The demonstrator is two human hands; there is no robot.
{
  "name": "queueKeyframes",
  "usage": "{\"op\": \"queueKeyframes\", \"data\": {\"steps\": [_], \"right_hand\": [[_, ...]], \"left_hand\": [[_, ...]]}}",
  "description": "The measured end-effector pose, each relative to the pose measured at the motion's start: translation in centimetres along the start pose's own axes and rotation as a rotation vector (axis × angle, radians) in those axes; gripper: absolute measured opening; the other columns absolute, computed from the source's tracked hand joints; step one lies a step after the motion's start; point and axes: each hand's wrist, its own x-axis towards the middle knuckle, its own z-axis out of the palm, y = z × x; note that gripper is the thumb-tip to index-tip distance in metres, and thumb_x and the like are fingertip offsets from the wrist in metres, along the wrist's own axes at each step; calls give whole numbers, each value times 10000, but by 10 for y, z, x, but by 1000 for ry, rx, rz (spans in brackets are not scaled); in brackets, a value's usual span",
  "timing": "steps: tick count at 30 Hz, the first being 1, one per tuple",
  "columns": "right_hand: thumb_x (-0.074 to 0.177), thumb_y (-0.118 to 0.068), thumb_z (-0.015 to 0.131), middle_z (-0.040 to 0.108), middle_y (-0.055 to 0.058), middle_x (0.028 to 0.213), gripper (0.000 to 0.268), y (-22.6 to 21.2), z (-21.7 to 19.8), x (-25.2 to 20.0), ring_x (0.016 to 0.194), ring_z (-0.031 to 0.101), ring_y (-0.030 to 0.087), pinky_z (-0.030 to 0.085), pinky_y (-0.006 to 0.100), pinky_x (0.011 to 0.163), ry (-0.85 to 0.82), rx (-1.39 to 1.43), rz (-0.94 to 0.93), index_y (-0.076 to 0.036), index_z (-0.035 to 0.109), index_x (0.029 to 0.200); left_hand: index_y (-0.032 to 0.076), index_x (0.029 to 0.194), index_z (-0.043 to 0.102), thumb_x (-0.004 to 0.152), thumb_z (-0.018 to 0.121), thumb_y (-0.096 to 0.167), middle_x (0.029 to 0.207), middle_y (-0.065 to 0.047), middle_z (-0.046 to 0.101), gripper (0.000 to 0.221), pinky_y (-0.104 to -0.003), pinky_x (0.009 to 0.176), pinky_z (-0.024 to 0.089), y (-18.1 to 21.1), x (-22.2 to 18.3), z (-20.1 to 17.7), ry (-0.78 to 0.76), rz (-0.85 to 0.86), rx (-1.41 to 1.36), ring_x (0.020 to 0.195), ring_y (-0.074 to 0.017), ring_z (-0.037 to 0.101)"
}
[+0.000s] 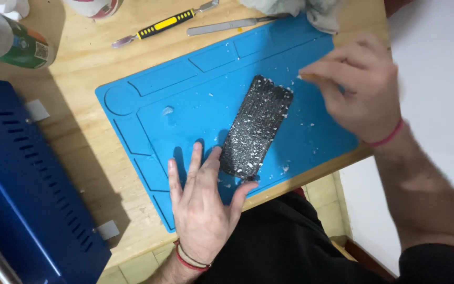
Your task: Scraping adhesive residue from a mobile phone component using a scraper tool
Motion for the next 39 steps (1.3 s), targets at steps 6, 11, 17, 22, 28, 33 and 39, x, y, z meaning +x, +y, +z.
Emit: {"op": "queueKeyframes", "data": {"steps": [6,11,17,22,28,33,39], "right_hand": [[1123,119,776,788,243,1168,183,-12,11,-19,1041,708,381,542,491,986,33,33,154,101,794,1304],[1134,31,758,631,299,1498,311,-7,14,-23,1303,672,470,508,535,1155,63,-22,236,104,734,1434],[1196,-569,512,404,251,1774,772,-30,18,-31,1670,316,539,160,799,1336,-55,-251,313,6,463,1709],[1146,-19,793,857,93,1083,183,-28,22,-24,1056,760,332,494,552,1159,155,-211,137,29,784,1323],[1019,25,982,802,121,946,158,-5,10,-14,867,660,273,431,450,926,196,20,219,-14,837,971],[1169,109,735,754,242,1235,152,18,-6,12,1049,726,325,593,381,909,5,183,204,78,858,1253],[1111,-210,1050,830,111,1005,288,36,8,22,855,702,300,534,420,770,59,-291,36,-36,836,1030]], "left_hand": [[9,1314,642,1018,684,608,1431,-138,736,670,-646,1307,315,3,1,-3,-10,53,17,1498,-394,593],[18,1268,670,1024,718,549,1357,-135,756,587,-626,1297,339,9,0,-4,36,80,41,1432,-394,650],[5,1369,643,997,733,619,1321,-109,746,723,-622,1300,340,14,1,5,48,48,175,1421,-377,657],[-16,1377,630,1019,712,591,1297,-142,720,710,-646,1293,356,16,5,5,25,57,185,1413,-388,644],[-3,1389,631,1025,700,608,1293,-140,720,715,-646,1289,361,14,6,5,11,68,209,1414,-383,637],[14,1392,630,1022,711,610,1294,-123,722,706,-646,1287,362,14,6,4,23,68,203,1409,-375,642],[38,1400,644,1023,703,618,1292,-103,705,695,-644,1291,357,14,5,2,15,53,204,1433,-357,619]]}}
